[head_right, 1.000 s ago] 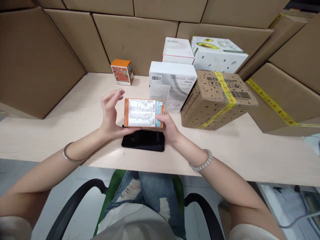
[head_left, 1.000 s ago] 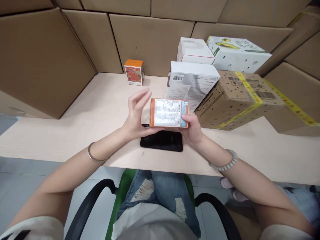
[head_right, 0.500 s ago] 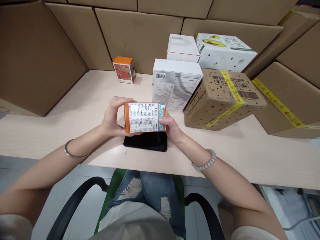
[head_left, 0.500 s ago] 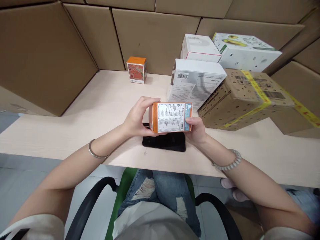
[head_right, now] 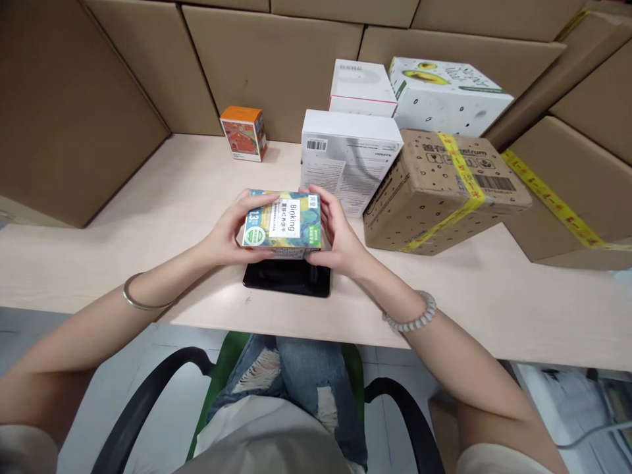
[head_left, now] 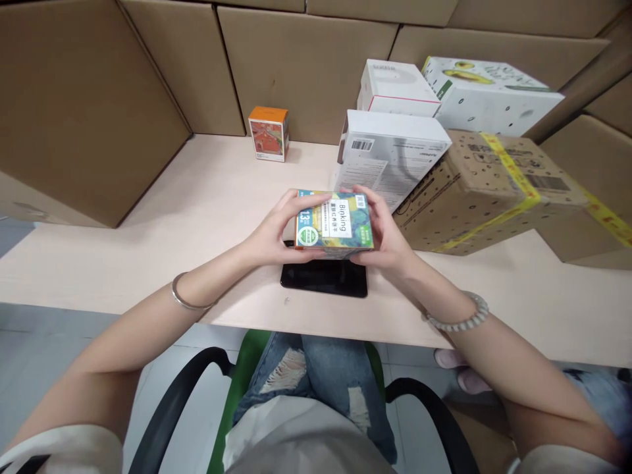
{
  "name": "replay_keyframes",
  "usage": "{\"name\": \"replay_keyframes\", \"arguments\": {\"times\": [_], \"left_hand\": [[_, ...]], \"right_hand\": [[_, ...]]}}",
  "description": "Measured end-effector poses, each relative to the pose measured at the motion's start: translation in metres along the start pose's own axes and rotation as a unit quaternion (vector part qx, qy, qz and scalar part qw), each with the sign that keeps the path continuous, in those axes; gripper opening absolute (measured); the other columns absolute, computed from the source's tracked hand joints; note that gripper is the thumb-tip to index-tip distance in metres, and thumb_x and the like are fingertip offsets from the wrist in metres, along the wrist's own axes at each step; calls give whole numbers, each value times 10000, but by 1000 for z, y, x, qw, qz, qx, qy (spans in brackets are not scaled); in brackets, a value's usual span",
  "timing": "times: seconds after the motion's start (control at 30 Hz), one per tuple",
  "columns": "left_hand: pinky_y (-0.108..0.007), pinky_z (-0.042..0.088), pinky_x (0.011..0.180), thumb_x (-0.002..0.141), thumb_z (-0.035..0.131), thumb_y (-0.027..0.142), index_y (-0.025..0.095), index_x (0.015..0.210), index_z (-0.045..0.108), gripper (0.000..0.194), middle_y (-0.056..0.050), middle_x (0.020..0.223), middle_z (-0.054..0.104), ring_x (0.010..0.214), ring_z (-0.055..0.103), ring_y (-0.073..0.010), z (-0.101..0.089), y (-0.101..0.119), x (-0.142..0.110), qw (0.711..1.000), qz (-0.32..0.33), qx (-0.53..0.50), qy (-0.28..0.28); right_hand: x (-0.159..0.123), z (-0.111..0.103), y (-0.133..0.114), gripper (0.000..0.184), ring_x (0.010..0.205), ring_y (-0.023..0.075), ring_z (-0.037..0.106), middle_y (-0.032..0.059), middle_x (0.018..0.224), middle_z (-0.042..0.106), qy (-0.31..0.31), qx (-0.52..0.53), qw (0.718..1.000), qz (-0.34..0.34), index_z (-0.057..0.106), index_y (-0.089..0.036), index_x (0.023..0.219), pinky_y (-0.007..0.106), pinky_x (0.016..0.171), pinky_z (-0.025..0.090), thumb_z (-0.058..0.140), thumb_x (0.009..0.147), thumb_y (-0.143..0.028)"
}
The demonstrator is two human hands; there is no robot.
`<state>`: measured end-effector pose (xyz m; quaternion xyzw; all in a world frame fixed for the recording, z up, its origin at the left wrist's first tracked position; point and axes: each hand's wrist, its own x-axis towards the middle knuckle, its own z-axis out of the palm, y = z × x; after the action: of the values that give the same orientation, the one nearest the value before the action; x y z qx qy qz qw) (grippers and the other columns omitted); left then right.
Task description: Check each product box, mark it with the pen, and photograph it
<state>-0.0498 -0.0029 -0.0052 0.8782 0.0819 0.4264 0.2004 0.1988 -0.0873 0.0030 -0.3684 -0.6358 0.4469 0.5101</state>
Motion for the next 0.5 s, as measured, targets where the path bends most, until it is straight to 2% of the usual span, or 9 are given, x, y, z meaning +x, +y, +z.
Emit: {"name": "replay_keyframes", "arguments": {"times": [0.07,0.13,0.17,0.23,0.3,0.37,0.43,0.5], "left_hand": [[-476,599,1022,875,793,641,378,1565,508,791,-110,1383,648,1161,643,-268,-3,-1,0,999,-12,16,37],[-504,593,1025,868,790,665,401,1569,496,805,-103,1377,643,1177,630,-280,-7,-4,-1,997,-24,42,65],[-516,592,1024,870,783,677,414,1580,474,818,-100,1376,636,1190,624,-286,-8,-5,-1,996,-26,55,71],[-520,600,1008,869,785,680,426,1574,473,812,-92,1339,621,1186,624,-285,-11,-7,0,994,-18,81,75],[-506,612,988,865,801,667,411,1510,542,741,-82,1286,595,1168,628,-271,-12,-8,0,991,2,110,79],[-487,626,952,871,806,657,383,1430,606,654,-68,1237,561,1151,627,-250,-11,-7,1,984,24,147,96],[-480,640,909,890,791,658,359,1387,629,602,-61,1214,534,1143,622,-236,-10,-5,1,975,43,183,121],[-494,649,899,894,787,657,348,1393,621,609,-69,1207,524,1145,622,-245,-8,-4,2,970,49,200,133]], "right_hand": [[1,0,2,1006,1517,337,490,115,1659,476,16,-75,997,13,430,-329,1549,513,1239,441,938,690,-452],[2,-2,3,775,1336,341,616,145,1486,614,0,-203,978,46,534,-271,1500,503,1102,530,841,817,-471],[3,-3,3,621,1216,335,663,149,1358,677,-27,-284,956,62,603,-240,1440,494,1028,551,779,882,-447],[4,-6,4,410,1043,324,691,148,1167,733,-94,-439,890,78,691,-192,1347,472,931,542,664,979,-369],[6,-7,4,379,984,321,694,163,1119,752,-138,-548,823,61,710,-164,1361,444,882,508,583,1036,-311],[7,-8,4,376,923,302,690,164,1067,771,-167,-614,771,25,728,-154,1363,410,820,464,530,1071,-285],[9,-10,3,357,840,270,667,143,966,776,-192,-649,736,-22,788,-155,1240,392,760,412,480,1093,-258],[9,-14,1,353,768,238,626,121,873,760,-198,-662,718,-80,816,-153,1032,388,733,374,471,1082,-209]]}}
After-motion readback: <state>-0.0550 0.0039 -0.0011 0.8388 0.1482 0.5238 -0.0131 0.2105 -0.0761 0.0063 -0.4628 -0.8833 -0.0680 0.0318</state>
